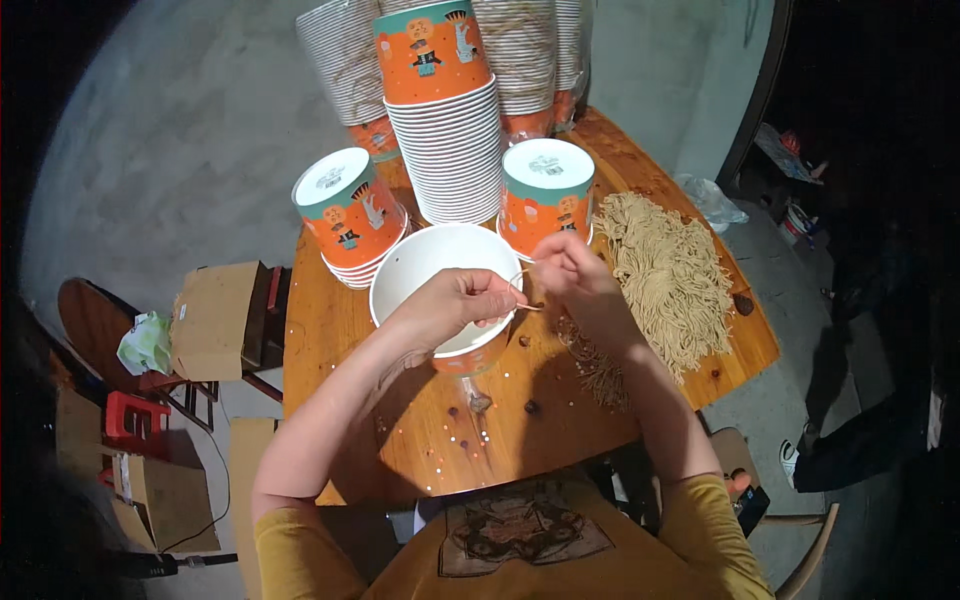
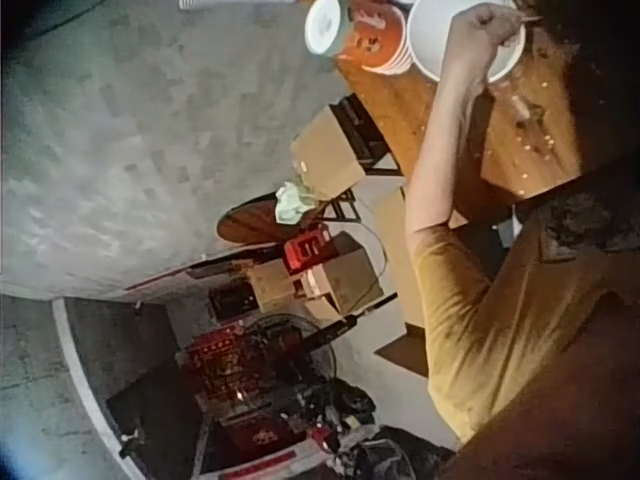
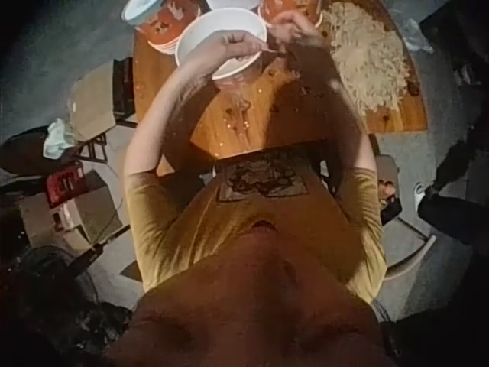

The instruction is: The recorder is sorting rubber bands and preparing stacks of themed paper cups for packaging on a wooden table.

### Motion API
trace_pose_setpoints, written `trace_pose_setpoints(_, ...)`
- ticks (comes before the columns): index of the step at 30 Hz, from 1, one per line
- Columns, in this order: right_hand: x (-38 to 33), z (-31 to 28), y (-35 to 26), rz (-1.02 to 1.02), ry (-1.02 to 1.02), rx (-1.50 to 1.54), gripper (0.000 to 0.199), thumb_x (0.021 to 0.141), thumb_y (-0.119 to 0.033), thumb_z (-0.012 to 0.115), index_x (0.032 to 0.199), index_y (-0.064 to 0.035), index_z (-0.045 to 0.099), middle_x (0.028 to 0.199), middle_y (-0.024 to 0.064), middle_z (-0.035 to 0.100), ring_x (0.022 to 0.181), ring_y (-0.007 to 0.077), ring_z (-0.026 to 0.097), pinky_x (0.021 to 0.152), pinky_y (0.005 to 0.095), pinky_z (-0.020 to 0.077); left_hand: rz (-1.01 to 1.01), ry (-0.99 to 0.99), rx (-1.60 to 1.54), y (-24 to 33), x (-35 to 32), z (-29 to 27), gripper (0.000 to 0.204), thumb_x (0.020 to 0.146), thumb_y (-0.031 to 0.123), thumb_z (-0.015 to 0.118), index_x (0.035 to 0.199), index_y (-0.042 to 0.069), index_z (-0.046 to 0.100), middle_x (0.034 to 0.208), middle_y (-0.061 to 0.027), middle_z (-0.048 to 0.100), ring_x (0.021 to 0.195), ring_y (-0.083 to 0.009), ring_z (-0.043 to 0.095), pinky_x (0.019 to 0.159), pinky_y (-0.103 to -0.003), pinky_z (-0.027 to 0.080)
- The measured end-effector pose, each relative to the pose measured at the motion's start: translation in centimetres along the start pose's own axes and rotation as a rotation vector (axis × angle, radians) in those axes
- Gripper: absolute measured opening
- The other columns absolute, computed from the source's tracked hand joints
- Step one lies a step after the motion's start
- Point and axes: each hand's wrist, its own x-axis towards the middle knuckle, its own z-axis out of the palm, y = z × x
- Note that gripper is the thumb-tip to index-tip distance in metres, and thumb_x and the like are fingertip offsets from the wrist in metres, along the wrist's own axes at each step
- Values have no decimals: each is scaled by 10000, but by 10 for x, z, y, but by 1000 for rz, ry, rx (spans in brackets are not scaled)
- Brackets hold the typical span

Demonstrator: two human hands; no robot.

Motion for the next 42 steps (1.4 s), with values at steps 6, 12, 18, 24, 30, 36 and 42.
trace_pose_setpoints(6,-26,6,11,-510,191,-512,112,799,-69,688,861,-55,596,669,-5,437,548,86,421,506,246,366,-13,36,7,3,2,5,176,899,165,616,954,6,670,770,35,562,694,-53,452,639,-197,382)
trace_pose_setpoints(12,-33,16,11,-432,230,-441,155,744,-34,726,802,-69,587,699,15,441,561,113,449,509,256,361,-19,58,-9,1,4,5,173,894,154,618,969,5,667,777,30,570,688,-49,454,625,-190,380)
trace_pose_setpoints(18,-39,47,5,-540,317,-607,203,743,-50,716,833,-64,535,715,67,503,612,244,565,512,356,450,-162,43,-163,11,-2,11,131,889,109,605,980,19,630,857,6,620,724,-54,528,659,-185,425)
trace_pose_setpoints(24,-42,46,3,-551,238,-550,172,778,-63,701,865,-63,553,687,37,486,568,202,557,521,324,454,-210,81,-265,21,-6,18,209,875,22,560,1084,25,560,969,-31,597,807,-84,568,735,-206,474)
trace_pose_setpoints(30,-45,25,12,-161,268,-61,113,905,-99,571,1002,-42,559,678,-14,479,607,55,477,539,222,410,-91,110,-205,11,-6,16,221,831,-8,557,1047,10,515,871,-42,566,740,-100,551,678,-206,470)
trace_pose_setpoints(36,-39,11,-1,-19,187,-19,195,941,-196,530,1030,-28,574,712,2,523,626,79,498,569,256,432,-71,88,-216,6,-6,16,191,848,-13,588,1015,35,509,891,-30,551,759,-99,538,702,-216,468)
trace_pose_setpoints(42,-35,10,-10,-9,57,-276,207,865,-218,622,898,-15,601,665,32,522,598,105,497,554,289,420,-31,68,-227,6,-6,16,255,836,14,606,1050,19,467,868,-54,545,786,-123,562,703,-224,476)
